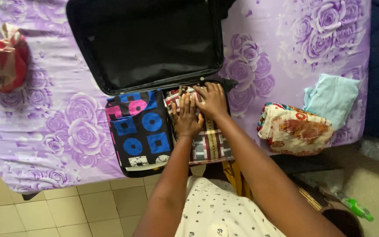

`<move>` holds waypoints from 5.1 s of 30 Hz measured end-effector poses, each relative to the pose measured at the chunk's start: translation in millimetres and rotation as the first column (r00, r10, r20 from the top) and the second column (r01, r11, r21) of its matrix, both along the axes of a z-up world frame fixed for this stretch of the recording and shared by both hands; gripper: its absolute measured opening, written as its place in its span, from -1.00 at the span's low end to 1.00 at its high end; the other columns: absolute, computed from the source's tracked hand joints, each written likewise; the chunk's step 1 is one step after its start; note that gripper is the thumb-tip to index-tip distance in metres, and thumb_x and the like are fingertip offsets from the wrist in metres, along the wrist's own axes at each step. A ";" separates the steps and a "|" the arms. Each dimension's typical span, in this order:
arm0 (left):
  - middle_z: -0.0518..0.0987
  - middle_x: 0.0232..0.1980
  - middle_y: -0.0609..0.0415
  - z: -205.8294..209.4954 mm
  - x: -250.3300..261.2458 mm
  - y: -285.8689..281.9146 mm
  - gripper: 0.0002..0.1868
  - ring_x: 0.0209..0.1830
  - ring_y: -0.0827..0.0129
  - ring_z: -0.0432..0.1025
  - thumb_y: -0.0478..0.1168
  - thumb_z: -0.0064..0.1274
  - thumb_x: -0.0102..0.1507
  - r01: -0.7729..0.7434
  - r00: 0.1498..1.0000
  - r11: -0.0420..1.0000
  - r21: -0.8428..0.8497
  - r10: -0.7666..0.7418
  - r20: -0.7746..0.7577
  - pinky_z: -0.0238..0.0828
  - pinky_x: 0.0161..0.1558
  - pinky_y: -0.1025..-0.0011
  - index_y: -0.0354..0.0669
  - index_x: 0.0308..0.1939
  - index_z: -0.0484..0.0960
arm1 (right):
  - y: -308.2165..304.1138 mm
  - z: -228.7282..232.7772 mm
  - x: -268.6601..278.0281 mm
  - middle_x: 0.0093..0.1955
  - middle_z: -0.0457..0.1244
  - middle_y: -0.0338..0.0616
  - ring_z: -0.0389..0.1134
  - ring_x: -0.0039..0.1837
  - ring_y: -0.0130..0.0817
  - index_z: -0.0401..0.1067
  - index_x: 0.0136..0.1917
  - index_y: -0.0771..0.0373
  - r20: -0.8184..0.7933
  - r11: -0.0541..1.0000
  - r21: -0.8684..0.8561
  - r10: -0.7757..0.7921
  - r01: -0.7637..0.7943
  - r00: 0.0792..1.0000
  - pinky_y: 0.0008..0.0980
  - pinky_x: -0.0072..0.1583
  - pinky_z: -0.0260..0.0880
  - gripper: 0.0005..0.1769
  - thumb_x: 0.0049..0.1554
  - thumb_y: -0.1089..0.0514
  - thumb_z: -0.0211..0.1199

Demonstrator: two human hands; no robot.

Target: Packing clothes and various textiles into a suitcase on a bed.

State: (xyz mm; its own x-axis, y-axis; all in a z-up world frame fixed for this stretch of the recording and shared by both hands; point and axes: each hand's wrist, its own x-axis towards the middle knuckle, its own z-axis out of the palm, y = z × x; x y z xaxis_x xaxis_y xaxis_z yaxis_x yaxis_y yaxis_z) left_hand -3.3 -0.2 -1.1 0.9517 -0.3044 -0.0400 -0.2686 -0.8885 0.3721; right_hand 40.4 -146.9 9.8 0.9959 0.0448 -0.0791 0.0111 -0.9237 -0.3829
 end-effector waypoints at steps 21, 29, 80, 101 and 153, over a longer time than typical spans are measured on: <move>0.09 0.70 0.06 -2.0 -7.7 7.1 -0.14 0.73 0.21 -0.13 0.14 0.03 0.31 0.065 0.983 0.987 0.149 -0.089 0.160 -0.45 0.62 -0.07 -0.05 0.62 0.15 | 23.5 40.0 -176.1 0.72 -0.33 -0.05 -0.45 0.71 -0.05 0.10 0.63 0.04 -0.019 0.997 0.067 -0.028 0.029 0.999 0.36 0.55 -0.54 0.00 0.12 -0.50 0.11; 0.08 0.69 0.01 6.8 -6.3 1.8 -0.13 0.73 0.19 -0.15 0.13 -0.01 0.29 0.082 0.992 0.990 0.118 -0.092 0.085 -0.45 0.58 -0.13 -0.08 0.62 0.14 | 6.5 33.7 -196.5 0.75 -0.23 -0.13 -0.37 0.75 -0.08 0.22 0.51 -0.09 0.056 0.997 0.049 0.060 -0.063 0.997 0.31 0.60 -0.41 -0.18 0.13 -0.47 0.23; -0.27 0.71 0.07 46.9 -113.5 -64.7 -0.16 0.71 0.21 -0.40 0.28 -0.08 0.31 0.132 0.944 0.986 0.106 -0.092 -0.318 -0.60 0.57 0.04 0.23 0.60 -0.01 | -442.7 -81.4 -172.8 0.44 0.17 0.06 0.12 0.51 0.08 0.21 0.44 0.18 -0.303 0.968 0.108 -0.185 0.227 0.935 0.11 0.43 0.08 0.08 -0.13 -0.33 0.61; -0.25 0.71 0.04 50.8 -106.8 -61.2 -0.09 0.71 0.17 -0.40 0.28 0.05 0.28 0.131 0.926 0.991 0.013 -0.117 -0.358 -0.57 0.57 0.02 0.19 0.61 0.04 | -407.2 -113.4 -223.3 0.24 0.35 -0.18 0.37 0.18 -0.27 0.25 0.41 0.12 -0.784 0.424 0.557 0.552 0.714 0.284 -0.11 0.19 0.43 0.03 -0.31 0.27 0.56; 0.09 0.57 -0.13 52.7 -44.0 265.7 0.04 0.55 0.03 0.11 0.00 0.32 0.12 -0.633 0.739 0.676 -0.376 0.384 -0.554 0.18 0.47 0.07 -0.03 0.58 0.11 | 178.0 -10.1 -85.4 0.63 0.00 0.06 0.07 0.58 0.03 -0.26 0.70 0.07 -0.685 0.551 0.490 -0.235 0.675 0.689 0.12 0.41 0.22 0.03 0.21 -0.34 0.15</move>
